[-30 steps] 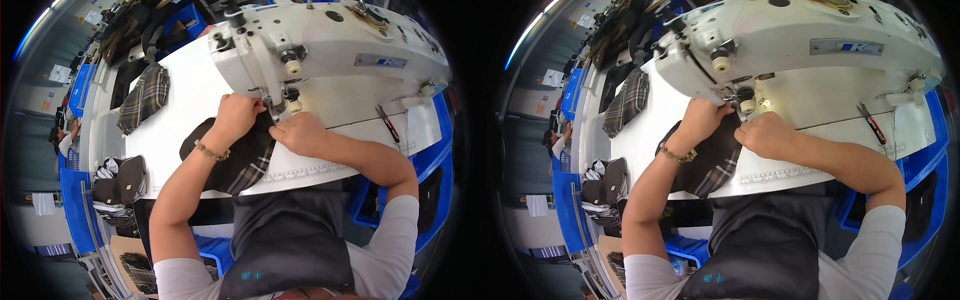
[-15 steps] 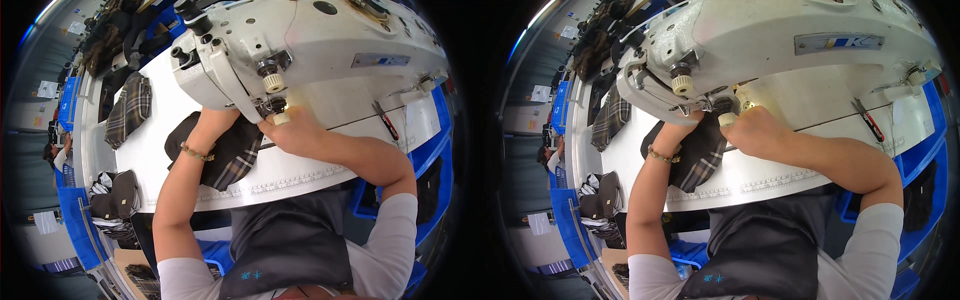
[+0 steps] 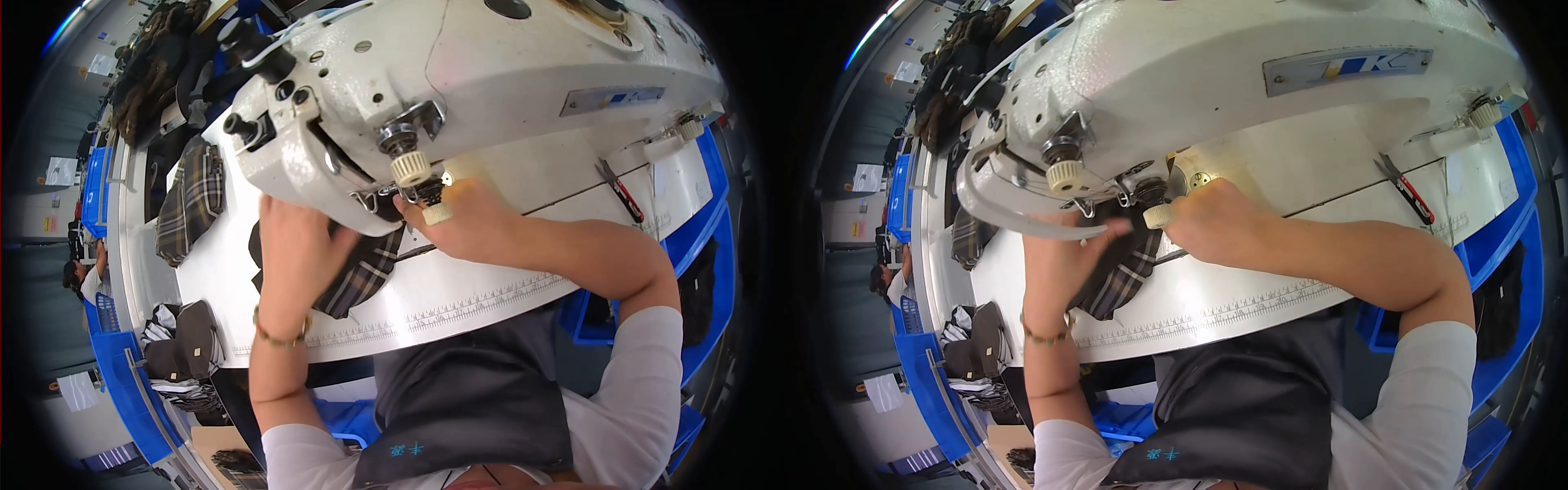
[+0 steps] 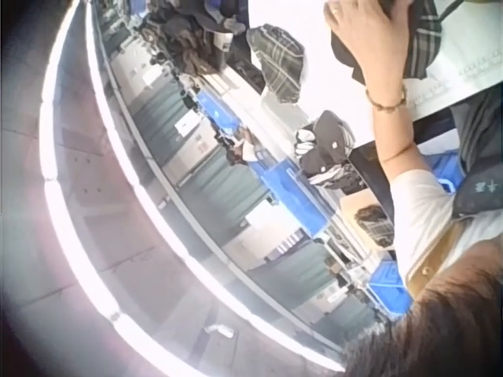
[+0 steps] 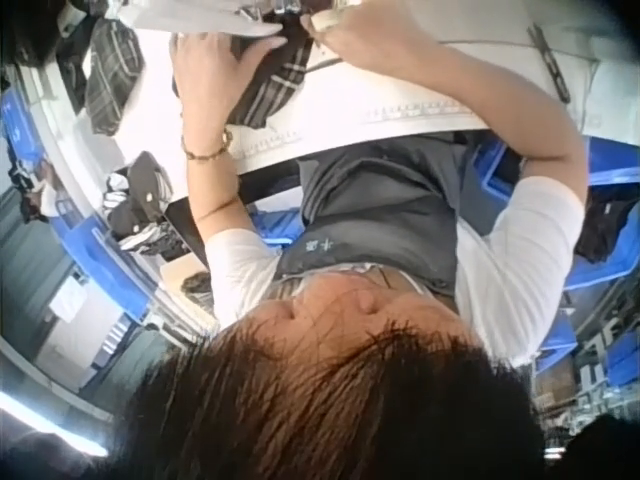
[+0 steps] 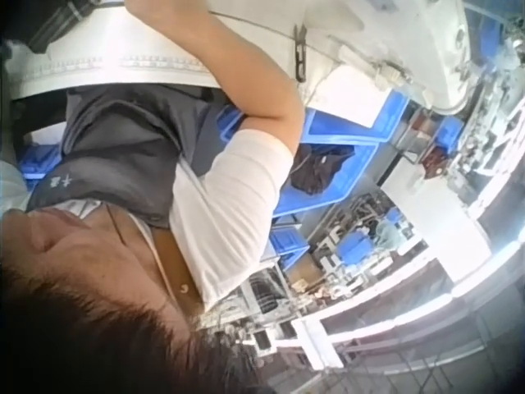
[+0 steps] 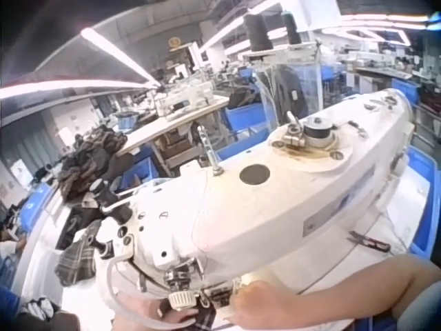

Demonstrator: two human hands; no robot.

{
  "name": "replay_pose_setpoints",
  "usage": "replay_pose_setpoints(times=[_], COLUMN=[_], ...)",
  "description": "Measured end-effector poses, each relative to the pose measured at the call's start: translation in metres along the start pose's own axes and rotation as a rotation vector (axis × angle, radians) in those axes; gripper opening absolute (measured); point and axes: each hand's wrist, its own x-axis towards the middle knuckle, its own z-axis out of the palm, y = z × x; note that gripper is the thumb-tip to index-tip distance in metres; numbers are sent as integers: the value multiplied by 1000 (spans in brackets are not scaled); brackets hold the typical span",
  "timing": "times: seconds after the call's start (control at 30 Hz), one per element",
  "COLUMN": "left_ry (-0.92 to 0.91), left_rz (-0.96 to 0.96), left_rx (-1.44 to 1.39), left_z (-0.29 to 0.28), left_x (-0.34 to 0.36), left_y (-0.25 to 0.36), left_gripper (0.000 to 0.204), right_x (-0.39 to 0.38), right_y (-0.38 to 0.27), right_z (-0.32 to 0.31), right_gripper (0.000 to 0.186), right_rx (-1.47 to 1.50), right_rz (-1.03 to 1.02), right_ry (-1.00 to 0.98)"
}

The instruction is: Sewing fabric parts using an industrial sewing machine in a workshop setting.

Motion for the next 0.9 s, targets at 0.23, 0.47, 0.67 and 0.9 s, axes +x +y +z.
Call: replay_pose_setpoints(times=[0.23, 0.47, 0.67, 0.9], left_ry=[-260, -203, 49, 67], left_rz=[100, 157, 139, 72], left_rx=[-266, -143, -64, -217], left_z=[14, 17, 21, 24], left_x=[-28, -25, -19, -19], left_y=[6, 1, 3, -1], left_gripper=[52, 55, 28, 28], right_x=[-3, -7, -18, -8], right_y=[-9, -32, -43, -33], right_z=[-6, -1, -2, -4], right_gripper=[31, 28, 35, 35], right_rx=[-113, 125, 33, -60], right_rz=[-259, -366, -520, -445], right_ry=[186, 325, 109, 343])
